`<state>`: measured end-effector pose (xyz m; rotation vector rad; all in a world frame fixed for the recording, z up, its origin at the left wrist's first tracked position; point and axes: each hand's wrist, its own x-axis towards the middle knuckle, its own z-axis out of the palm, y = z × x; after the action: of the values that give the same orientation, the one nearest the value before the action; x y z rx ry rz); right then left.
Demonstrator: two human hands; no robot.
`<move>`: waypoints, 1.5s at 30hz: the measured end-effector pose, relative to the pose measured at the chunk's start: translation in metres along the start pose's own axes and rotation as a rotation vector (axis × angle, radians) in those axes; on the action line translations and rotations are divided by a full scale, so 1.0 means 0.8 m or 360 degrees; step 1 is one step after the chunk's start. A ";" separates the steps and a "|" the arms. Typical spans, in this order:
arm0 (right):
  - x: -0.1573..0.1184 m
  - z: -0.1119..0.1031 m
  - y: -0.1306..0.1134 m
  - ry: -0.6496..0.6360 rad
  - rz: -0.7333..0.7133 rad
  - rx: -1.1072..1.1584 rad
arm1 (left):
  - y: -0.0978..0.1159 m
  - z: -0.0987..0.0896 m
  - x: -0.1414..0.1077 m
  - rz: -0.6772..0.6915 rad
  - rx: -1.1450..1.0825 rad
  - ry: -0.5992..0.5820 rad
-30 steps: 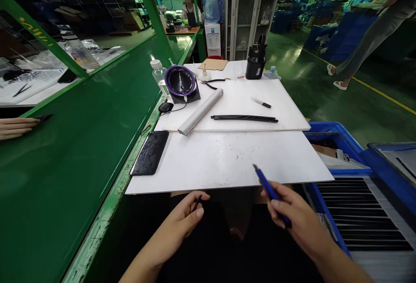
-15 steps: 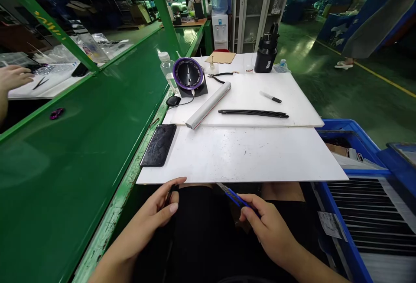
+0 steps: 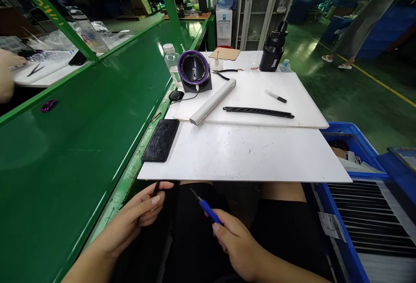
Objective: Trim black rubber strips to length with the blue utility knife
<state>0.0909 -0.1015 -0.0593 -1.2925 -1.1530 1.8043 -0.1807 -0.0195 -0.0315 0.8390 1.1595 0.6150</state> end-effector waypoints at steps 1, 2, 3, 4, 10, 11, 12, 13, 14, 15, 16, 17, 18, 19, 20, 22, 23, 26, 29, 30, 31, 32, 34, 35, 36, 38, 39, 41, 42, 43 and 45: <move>0.007 0.008 0.002 -0.0042 0.0033 0.0078 | -0.003 -0.002 0.001 0.0002 -0.0012 0.0020; 0.014 0.016 0.003 -0.0078 0.0075 0.0164 | -0.005 -0.004 0.002 -0.0004 -0.0007 0.0042; 0.021 0.024 0.003 -0.0107 0.0115 0.0256 | -0.008 -0.004 0.002 -0.0016 0.0008 0.0056; 0.027 0.031 0.002 -0.0124 0.0155 0.0358 | -0.010 -0.004 0.003 -0.0031 0.0028 0.0067; 0.045 0.061 -0.021 -0.0097 0.0305 0.0812 | -0.013 0.001 0.002 -0.0089 0.0028 0.0071; 0.045 0.063 -0.024 -0.0083 0.0308 0.0837 | -0.013 0.002 0.001 -0.0093 0.0028 0.0069; 0.045 0.065 -0.026 -0.0067 0.0312 0.0861 | -0.013 0.004 0.001 -0.0098 0.0035 0.0072; 0.044 0.066 -0.028 -0.0050 0.0321 0.0886 | -0.014 0.005 0.001 -0.0105 0.0048 0.0073; 0.044 0.066 -0.029 -0.0031 0.0334 0.0909 | -0.014 0.006 0.000 -0.0115 0.0068 0.0071; 0.043 0.066 -0.029 -0.0009 0.0345 0.0931 | -0.015 0.008 0.000 -0.0124 0.0090 0.0072; 0.042 0.066 -0.030 0.0013 0.0355 0.0952 | -0.016 0.009 0.000 -0.0131 0.0111 0.0076; 0.042 0.066 -0.030 0.0035 0.0364 0.0970 | -0.018 0.010 0.000 -0.0133 0.0124 0.0080; 0.041 0.065 -0.030 0.0051 0.0371 0.0987 | -0.019 0.011 0.000 -0.0132 0.0129 0.0082; 0.039 0.065 -0.030 0.0061 0.0374 0.1001 | -0.020 0.011 0.001 -0.0126 0.0130 0.0087; 0.038 0.063 -0.029 0.0070 0.0376 0.1011 | -0.021 0.011 0.001 -0.0121 0.0127 0.0093; 0.035 0.061 -0.028 0.0082 0.0372 0.1019 | -0.022 0.011 0.001 -0.0130 0.0120 0.0090; 0.033 0.060 -0.028 0.0088 0.0370 0.1018 | -0.023 0.011 0.002 -0.0139 0.0124 0.0087; 0.026 0.057 -0.025 0.0122 0.0369 0.1035 | -0.023 0.012 0.002 -0.0152 0.0142 0.0091; 0.019 0.052 -0.022 0.0163 0.0364 0.1051 | -0.024 0.012 0.003 -0.0163 0.0155 0.0082; 0.017 0.049 -0.021 0.0179 0.0355 0.1046 | -0.024 0.012 0.003 -0.0169 0.0162 0.0079; 0.015 0.046 -0.020 0.0194 0.0347 0.1034 | -0.024 0.012 0.003 -0.0174 0.0171 0.0076; 0.013 0.043 -0.019 0.0210 0.0339 0.1029 | -0.024 0.012 0.003 -0.0174 0.0179 0.0079; 0.008 0.034 -0.017 0.0234 0.0337 0.1031 | -0.024 0.013 0.003 -0.0174 0.0183 0.0090; 0.005 0.030 -0.017 0.0244 0.0344 0.1041 | -0.024 0.014 0.002 -0.0174 0.0182 0.0094; 0.002 0.025 -0.017 0.0256 0.0352 0.1052 | -0.024 0.014 0.002 -0.0176 0.0182 0.0100; -0.004 0.018 -0.017 0.0284 0.0369 0.1048 | -0.025 0.014 0.002 -0.0185 0.0179 0.0103; -0.006 0.015 -0.017 0.0297 0.0374 0.1031 | -0.026 0.013 0.003 -0.0190 0.0176 0.0101; -0.009 0.010 -0.017 0.0323 0.0374 0.1007 | -0.028 0.011 0.004 -0.0200 0.0170 0.0089; -0.010 0.009 -0.017 0.0334 0.0372 0.1003 | -0.029 0.010 0.004 -0.0206 0.0172 0.0082; -0.011 0.008 -0.017 0.0345 0.0371 0.1005 | -0.030 0.009 0.004 -0.0210 0.0179 0.0075; -0.012 0.007 -0.016 0.0361 0.0368 0.1014 | -0.032 0.007 0.005 -0.0216 0.0197 0.0069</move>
<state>0.0885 -0.1061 -0.0431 -1.2208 -0.2654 1.9032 -0.1739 -0.0322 -0.0536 0.8470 1.2929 0.4553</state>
